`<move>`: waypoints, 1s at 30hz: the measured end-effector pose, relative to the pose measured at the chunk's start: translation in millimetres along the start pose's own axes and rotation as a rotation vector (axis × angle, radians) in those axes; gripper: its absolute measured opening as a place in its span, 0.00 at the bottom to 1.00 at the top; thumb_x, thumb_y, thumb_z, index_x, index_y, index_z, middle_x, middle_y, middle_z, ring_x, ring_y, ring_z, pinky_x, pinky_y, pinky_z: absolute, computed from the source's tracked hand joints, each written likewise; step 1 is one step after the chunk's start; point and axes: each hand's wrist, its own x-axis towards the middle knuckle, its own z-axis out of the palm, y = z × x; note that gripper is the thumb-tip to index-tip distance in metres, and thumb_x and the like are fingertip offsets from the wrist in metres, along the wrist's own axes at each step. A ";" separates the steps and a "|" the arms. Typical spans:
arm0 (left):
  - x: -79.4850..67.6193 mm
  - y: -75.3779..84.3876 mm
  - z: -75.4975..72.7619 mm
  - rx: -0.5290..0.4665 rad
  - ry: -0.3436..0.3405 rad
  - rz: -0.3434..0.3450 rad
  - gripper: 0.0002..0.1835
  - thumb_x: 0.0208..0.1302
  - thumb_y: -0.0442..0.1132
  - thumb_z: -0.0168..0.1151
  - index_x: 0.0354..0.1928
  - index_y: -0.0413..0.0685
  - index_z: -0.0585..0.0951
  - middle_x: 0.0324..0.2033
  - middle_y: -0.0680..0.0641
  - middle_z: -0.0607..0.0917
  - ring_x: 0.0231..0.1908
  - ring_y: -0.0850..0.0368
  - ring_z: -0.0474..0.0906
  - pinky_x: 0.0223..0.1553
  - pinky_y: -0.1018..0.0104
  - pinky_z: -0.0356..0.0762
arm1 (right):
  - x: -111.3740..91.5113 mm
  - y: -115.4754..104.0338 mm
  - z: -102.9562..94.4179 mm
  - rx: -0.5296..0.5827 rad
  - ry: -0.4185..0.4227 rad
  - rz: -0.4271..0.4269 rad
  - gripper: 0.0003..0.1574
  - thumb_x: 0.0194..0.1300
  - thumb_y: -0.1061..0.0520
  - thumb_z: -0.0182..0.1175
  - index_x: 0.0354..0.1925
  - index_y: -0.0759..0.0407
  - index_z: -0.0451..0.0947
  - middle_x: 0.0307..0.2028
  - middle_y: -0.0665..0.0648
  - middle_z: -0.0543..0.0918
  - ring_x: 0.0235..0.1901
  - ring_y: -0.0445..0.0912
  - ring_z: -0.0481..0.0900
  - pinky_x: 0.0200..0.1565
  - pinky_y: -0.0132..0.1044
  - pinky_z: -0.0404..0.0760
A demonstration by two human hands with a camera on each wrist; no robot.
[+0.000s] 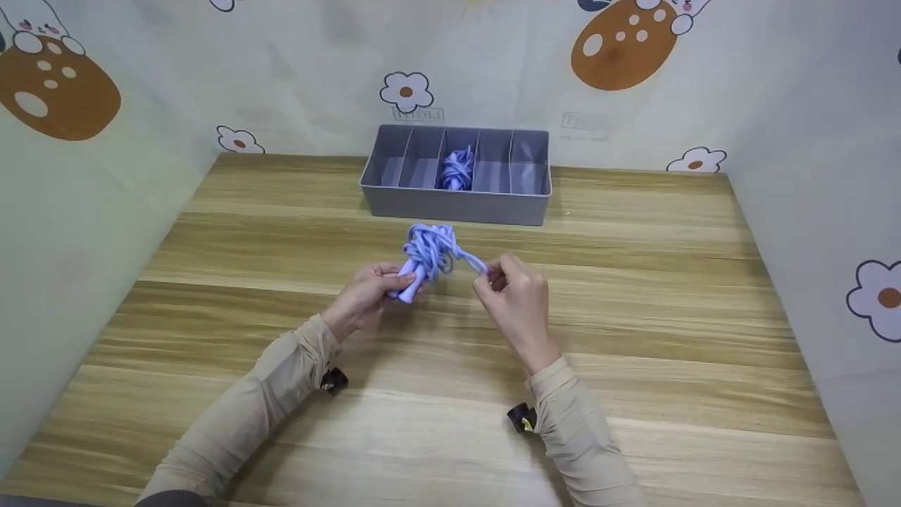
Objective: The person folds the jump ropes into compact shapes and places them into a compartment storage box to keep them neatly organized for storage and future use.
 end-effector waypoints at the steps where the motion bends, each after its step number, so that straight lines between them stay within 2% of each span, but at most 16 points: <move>1: 0.9 0.5 1.8 -0.006 0.019 0.006 0.14 0.56 0.25 0.57 0.44 0.23 0.75 0.23 0.46 0.83 0.24 0.58 0.81 0.29 0.69 0.81 | -1.4 -3.0 1.5 0.015 -0.006 -0.005 0.06 0.43 0.75 0.57 0.21 0.68 0.75 0.16 0.56 0.78 0.17 0.34 0.72 0.20 0.19 0.73; 6: 7.9 1.0 9.8 -0.041 0.082 0.034 0.13 0.56 0.26 0.58 0.44 0.24 0.76 0.23 0.46 0.83 0.23 0.60 0.80 0.27 0.72 0.80 | -9.9 -16.0 14.9 0.080 -0.013 -0.029 0.06 0.44 0.74 0.60 0.23 0.66 0.76 0.17 0.55 0.78 0.17 0.36 0.73 0.20 0.21 0.74; 8: 11.0 0.5 13.7 -0.057 0.085 0.038 0.14 0.56 0.26 0.58 0.44 0.24 0.76 0.23 0.46 0.83 0.24 0.60 0.80 0.27 0.72 0.79 | -14.5 -17.5 23.2 0.100 -0.006 -0.016 0.07 0.44 0.74 0.60 0.23 0.66 0.76 0.18 0.56 0.78 0.17 0.37 0.72 0.20 0.21 0.74; 10: 13.7 -0.1 17.9 -0.081 0.080 0.045 0.14 0.57 0.27 0.57 0.45 0.24 0.75 0.24 0.47 0.83 0.25 0.59 0.80 0.27 0.72 0.79 | -17.6 -20.7 30.6 0.116 0.006 0.035 0.05 0.44 0.75 0.60 0.23 0.68 0.76 0.17 0.58 0.78 0.18 0.36 0.72 0.21 0.21 0.74; 12: 15.0 0.0 22.1 -0.103 0.075 0.062 0.15 0.58 0.27 0.57 0.46 0.24 0.75 0.26 0.46 0.83 0.27 0.58 0.80 0.29 0.72 0.79 | -19.7 -19.2 37.2 0.149 0.015 0.142 0.03 0.47 0.73 0.59 0.25 0.70 0.76 0.19 0.58 0.78 0.20 0.35 0.72 0.22 0.22 0.75; 15: 16.4 1.9 28.4 -0.108 0.082 0.107 0.15 0.58 0.27 0.56 0.47 0.24 0.74 0.32 0.39 0.84 0.29 0.58 0.80 0.31 0.72 0.79 | -17.1 -16.7 43.0 0.246 0.032 0.362 0.02 0.53 0.70 0.58 0.28 0.72 0.76 0.24 0.62 0.80 0.24 0.35 0.75 0.26 0.25 0.78; 17: 16.9 5.7 31.7 -0.095 0.090 0.136 0.16 0.58 0.27 0.56 0.48 0.25 0.73 0.38 0.35 0.83 0.31 0.57 0.81 0.33 0.71 0.80 | -12.9 -13.0 47.5 0.353 0.046 0.500 0.05 0.58 0.67 0.57 0.32 0.72 0.75 0.28 0.63 0.81 0.27 0.38 0.79 0.29 0.28 0.80; 20: 20.3 11.2 37.1 -0.048 0.099 0.202 0.16 0.59 0.27 0.57 0.49 0.24 0.73 0.42 0.31 0.80 0.35 0.54 0.82 0.37 0.68 0.81 | -2.3 -14.3 51.8 0.517 0.065 0.646 0.04 0.62 0.67 0.53 0.35 0.70 0.72 0.31 0.63 0.83 0.29 0.43 0.82 0.30 0.32 0.82; 22: 23.2 14.6 39.4 0.025 0.096 0.258 0.16 0.59 0.28 0.57 0.48 0.25 0.74 0.41 0.31 0.80 0.34 0.55 0.82 0.37 0.68 0.81 | 5.4 -14.7 53.1 0.596 0.065 0.714 0.03 0.64 0.67 0.51 0.34 0.67 0.71 0.32 0.60 0.83 0.29 0.44 0.82 0.29 0.33 0.82; 23: 25.1 16.0 39.6 0.092 0.094 0.293 0.15 0.60 0.30 0.57 0.47 0.25 0.75 0.40 0.32 0.81 0.33 0.57 0.81 0.36 0.69 0.80 | 9.1 -14.2 53.3 0.615 0.058 0.744 0.02 0.64 0.67 0.51 0.34 0.66 0.70 0.32 0.58 0.84 0.28 0.43 0.82 0.28 0.34 0.82; 26: 30.4 19.8 36.8 0.371 0.102 0.393 0.13 0.62 0.34 0.56 0.43 0.30 0.79 0.33 0.39 0.84 0.27 0.65 0.76 0.30 0.75 0.77 | 18.5 -11.1 52.6 0.646 0.022 0.815 0.03 0.64 0.67 0.50 0.34 0.65 0.70 0.30 0.54 0.84 0.27 0.42 0.83 0.28 0.34 0.83; 28: 33.4 22.0 32.8 0.538 0.103 0.424 0.11 0.63 0.36 0.54 0.39 0.34 0.81 0.25 0.46 0.83 0.23 0.67 0.71 0.25 0.77 0.71 | 22.5 -8.6 52.0 0.650 -0.008 0.858 0.03 0.64 0.68 0.49 0.34 0.65 0.70 0.29 0.52 0.84 0.27 0.41 0.83 0.28 0.35 0.83; 30: 36.2 24.7 28.6 0.653 0.087 0.422 0.11 0.63 0.37 0.52 0.35 0.37 0.82 0.19 0.52 0.78 0.20 0.67 0.67 0.22 0.77 0.66 | 25.0 -6.0 51.5 0.652 -0.031 0.887 0.03 0.64 0.68 0.48 0.35 0.65 0.69 0.28 0.50 0.84 0.27 0.41 0.83 0.28 0.34 0.83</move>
